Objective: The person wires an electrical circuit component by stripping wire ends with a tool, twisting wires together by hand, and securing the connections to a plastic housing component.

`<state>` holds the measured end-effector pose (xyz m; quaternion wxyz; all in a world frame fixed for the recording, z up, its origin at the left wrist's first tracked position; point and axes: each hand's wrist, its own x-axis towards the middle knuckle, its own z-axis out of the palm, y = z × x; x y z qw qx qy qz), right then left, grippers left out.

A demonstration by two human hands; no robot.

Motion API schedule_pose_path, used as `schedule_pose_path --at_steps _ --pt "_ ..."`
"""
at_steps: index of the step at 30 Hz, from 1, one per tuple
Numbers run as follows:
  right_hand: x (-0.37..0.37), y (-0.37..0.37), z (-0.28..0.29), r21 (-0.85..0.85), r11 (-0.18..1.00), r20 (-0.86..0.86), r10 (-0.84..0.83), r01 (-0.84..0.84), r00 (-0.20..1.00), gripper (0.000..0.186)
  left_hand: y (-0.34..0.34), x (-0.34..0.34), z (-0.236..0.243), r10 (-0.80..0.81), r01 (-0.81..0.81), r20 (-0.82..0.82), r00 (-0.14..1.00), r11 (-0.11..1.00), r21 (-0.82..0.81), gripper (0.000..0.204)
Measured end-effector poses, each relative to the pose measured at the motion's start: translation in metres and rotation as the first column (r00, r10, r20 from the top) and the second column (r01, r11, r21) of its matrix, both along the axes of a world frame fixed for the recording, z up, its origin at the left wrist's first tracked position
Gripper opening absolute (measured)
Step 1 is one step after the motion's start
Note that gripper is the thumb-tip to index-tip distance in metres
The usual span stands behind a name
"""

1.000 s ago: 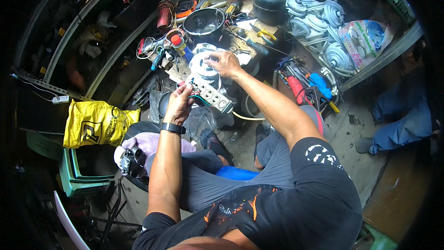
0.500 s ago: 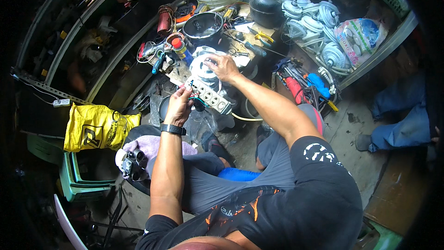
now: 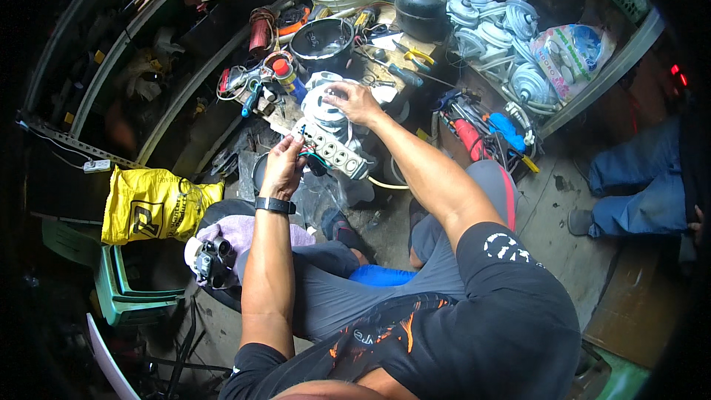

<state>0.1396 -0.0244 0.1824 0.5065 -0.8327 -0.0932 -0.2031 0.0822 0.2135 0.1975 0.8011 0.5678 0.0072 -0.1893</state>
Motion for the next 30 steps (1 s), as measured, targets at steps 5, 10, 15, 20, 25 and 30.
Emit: schedule_pose_path --at_steps 5,10,15,20,25,30 --pt "0.002 0.008 -0.001 -0.219 0.97 0.161 -0.068 0.102 0.985 0.025 0.007 0.0 0.0 -0.032 0.032 -0.001 0.999 0.999 -0.034 0.024" --pt "0.004 -0.001 -0.001 -0.068 0.997 0.029 0.03 -0.028 0.999 0.025 0.001 -0.003 0.01 0.015 -0.014 -0.027 1.0 1.0 0.006 0.025" --pt "-0.001 -0.004 -0.006 0.079 0.996 -0.082 -0.039 0.045 0.996 0.045 0.003 -0.003 0.01 -0.007 0.007 -0.014 1.0 1.0 0.007 0.022" --pt "-0.009 0.002 -0.006 -0.175 0.982 0.039 -0.069 0.075 0.997 0.049 0.004 -0.002 0.005 0.005 -0.004 -0.019 1.0 1.0 0.01 0.023" --pt "-0.004 0.003 0.002 -0.111 0.992 0.116 -0.04 0.053 0.992 0.027 0.002 -0.002 0.005 -0.004 0.004 -0.023 1.0 1.0 0.002 0.023" --pt "-0.001 0.009 0.0 -0.104 0.991 0.159 -0.062 0.079 0.985 0.025 0.003 0.0 0.006 -0.027 0.027 -0.007 1.0 0.999 0.04 0.031"
